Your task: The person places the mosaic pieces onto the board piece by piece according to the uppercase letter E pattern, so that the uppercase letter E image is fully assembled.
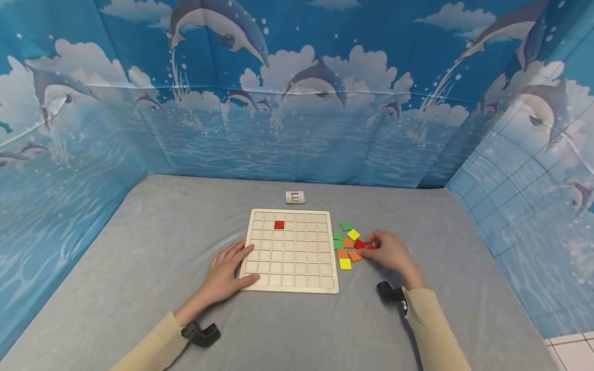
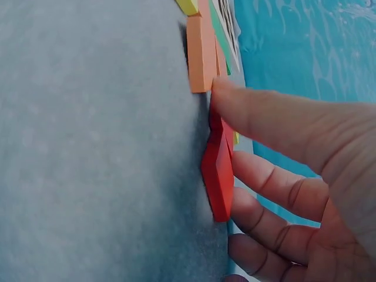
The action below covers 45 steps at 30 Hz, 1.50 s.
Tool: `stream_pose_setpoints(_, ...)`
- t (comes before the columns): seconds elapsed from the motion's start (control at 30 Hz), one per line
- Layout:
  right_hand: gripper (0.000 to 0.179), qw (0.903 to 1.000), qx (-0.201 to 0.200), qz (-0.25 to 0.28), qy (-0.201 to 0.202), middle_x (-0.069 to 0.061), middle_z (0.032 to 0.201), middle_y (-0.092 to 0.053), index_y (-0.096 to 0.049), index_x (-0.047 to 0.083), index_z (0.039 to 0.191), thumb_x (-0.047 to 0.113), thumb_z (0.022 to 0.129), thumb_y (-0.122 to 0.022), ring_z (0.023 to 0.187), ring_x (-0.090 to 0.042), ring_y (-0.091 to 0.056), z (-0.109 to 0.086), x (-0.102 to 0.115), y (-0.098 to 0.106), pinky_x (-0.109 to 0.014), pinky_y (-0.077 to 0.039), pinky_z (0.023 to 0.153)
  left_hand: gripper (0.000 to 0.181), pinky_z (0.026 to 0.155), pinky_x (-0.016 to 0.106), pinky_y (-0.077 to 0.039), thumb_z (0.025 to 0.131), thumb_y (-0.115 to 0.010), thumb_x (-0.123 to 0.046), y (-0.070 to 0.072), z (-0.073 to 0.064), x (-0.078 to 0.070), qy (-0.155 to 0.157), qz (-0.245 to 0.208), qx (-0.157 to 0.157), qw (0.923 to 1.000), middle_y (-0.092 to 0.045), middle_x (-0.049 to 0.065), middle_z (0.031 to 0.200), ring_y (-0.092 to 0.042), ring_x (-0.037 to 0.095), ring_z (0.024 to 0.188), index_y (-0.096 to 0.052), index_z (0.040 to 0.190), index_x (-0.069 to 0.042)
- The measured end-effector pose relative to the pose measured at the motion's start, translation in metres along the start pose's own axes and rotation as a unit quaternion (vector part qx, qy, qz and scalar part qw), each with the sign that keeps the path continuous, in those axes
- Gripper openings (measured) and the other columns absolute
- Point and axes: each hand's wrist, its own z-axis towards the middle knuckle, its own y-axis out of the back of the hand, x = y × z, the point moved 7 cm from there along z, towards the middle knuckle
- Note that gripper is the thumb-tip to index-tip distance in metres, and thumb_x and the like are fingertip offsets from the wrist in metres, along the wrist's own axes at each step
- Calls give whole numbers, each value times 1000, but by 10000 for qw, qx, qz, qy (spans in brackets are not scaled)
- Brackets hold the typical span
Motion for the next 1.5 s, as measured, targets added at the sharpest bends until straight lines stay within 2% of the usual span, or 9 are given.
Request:
stream_pose_setpoints(0.33, 27, 9998, 51, 120, -164, -5, 78, -51, -59, 2, 92, 20, 81, -76, 67, -21, -45, 0, -1, -1, -32, -34, 56, 75, 105, 54, -14, 85, -64, -51, -1, 0, 1, 24, 5, 59, 10000, -29, 11, 152, -19, 31, 139, -40, 146, -15)
stream_pose_setpoints(0.7, 28, 9999, 104, 20, 58, -3, 76, -53, -61, 3, 96, 20, 80, -75, 64, -20, -45, 3, 2, -1, -32, -35, 55, 76, 106, 52, -13, 84, -66, -51, -1, 0, 3, 131, 33, 83, 9999, -28, 9, 152, -18, 29, 140, -40, 146, -15)
stream_pose_setpoints(1.03, 26, 9993, -313, 78, 186, -6, 83, -57, -62, 4, 93, 20, 79, -77, 70, -21, -48, 1, 8, 1, -34, -38, 60, 76, 106, 52, -14, 84, -65, -51, -1, 1, 3, 143, 78, 89, 9998, -27, 9, 153, -18, 28, 140, -40, 146, -16)
stream_pose_setpoints(1.23, 24, 9980, -517, 240, 284, -4, 76, -56, -60, 5, 88, 19, 80, -77, 64, -20, -45, 0, 7, 2, -32, -36, 54, 75, 106, 53, -14, 84, -65, -51, 0, 1, 2, 107, 97, 68, 9999, -28, 10, 152, -18, 28, 140, -40, 146, -16)
stream_pose_setpoints(1.5, 22, 9967, -434, 542, 422, -1, 70, -57, -60, 7, 81, 20, 80, -78, 57, -17, -48, -2, 9, 2, -28, -38, 49, 75, 106, 53, -14, 84, -65, -51, 0, 1, 3, 104, 84, 86, 9999, -28, 9, 152, -19, 28, 140, -40, 146, -16)
